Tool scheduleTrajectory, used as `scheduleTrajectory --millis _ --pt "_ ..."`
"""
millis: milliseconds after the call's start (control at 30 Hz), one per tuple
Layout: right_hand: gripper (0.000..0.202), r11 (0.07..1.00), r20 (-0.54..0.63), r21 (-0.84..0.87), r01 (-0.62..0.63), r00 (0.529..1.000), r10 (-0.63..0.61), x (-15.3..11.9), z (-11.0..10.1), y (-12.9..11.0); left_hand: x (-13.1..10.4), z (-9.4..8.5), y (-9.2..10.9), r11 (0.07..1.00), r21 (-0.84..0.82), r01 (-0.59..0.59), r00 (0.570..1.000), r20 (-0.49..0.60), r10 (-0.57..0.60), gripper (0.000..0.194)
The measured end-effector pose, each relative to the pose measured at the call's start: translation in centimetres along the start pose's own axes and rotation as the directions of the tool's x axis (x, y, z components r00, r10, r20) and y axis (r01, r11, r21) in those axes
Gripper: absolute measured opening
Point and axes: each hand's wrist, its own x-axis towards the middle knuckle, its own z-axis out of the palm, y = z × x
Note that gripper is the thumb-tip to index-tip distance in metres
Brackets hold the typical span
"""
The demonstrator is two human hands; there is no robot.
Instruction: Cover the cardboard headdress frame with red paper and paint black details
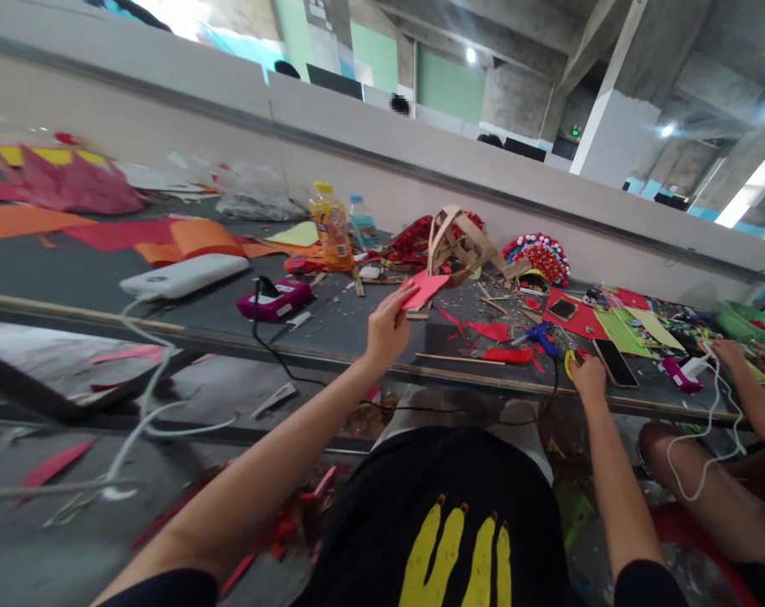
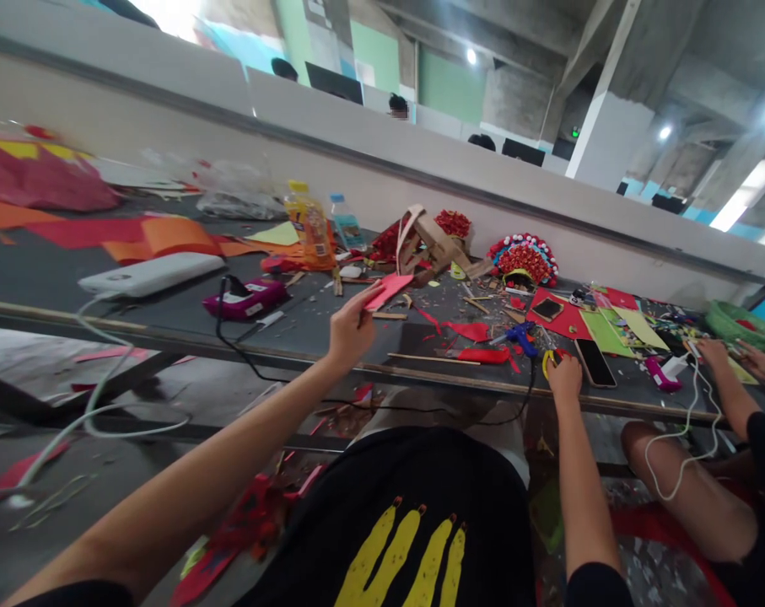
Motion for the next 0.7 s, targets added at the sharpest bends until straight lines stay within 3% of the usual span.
scheduleTrajectory --millis 100,267,367,467,567,700 --pt "0.047 1.000 -0.029 -0.006 0.008 1.000 -0.008 -0.1 0.1 0.0 -0.4 -0.5 -0.2 0.980 0.113 -0.162 0.983 0.100 0.151 0.044" --pt "0.046 0.998 -0.019 0.047 -0.031 0.999 0.032 0.0 0.0 0.0 -1.1 -0.9 -1.0 0.931 0.230 -0.282 0.946 0.226 0.231 0.045" --pt "0.044 0.980 -0.063 0.192 -0.044 0.996 0.057 0.0 -0.1 0.1 -1.4 -1.1 -1.4 0.889 0.273 -0.368 0.913 0.285 0.291 0.048" --pt "0.032 0.919 -0.195 0.391 0.045 0.980 0.035 -0.7 -1.2 -0.5 -1.9 -1.5 -2.1 0.845 0.294 -0.446 0.874 0.347 0.340 0.050" --pt "0.039 0.766 -0.353 0.597 0.238 0.935 -0.015 -3.1 -4.5 -2.8 -2.7 -1.7 -3.0 0.829 0.337 -0.446 0.862 0.413 0.296 0.053" --pt "0.044 0.405 -0.529 0.712 0.574 0.818 -0.228 -10.2 -11.9 -7.0 -3.6 -1.8 -4.1 0.840 0.379 -0.390 0.868 0.455 0.197 0.060"
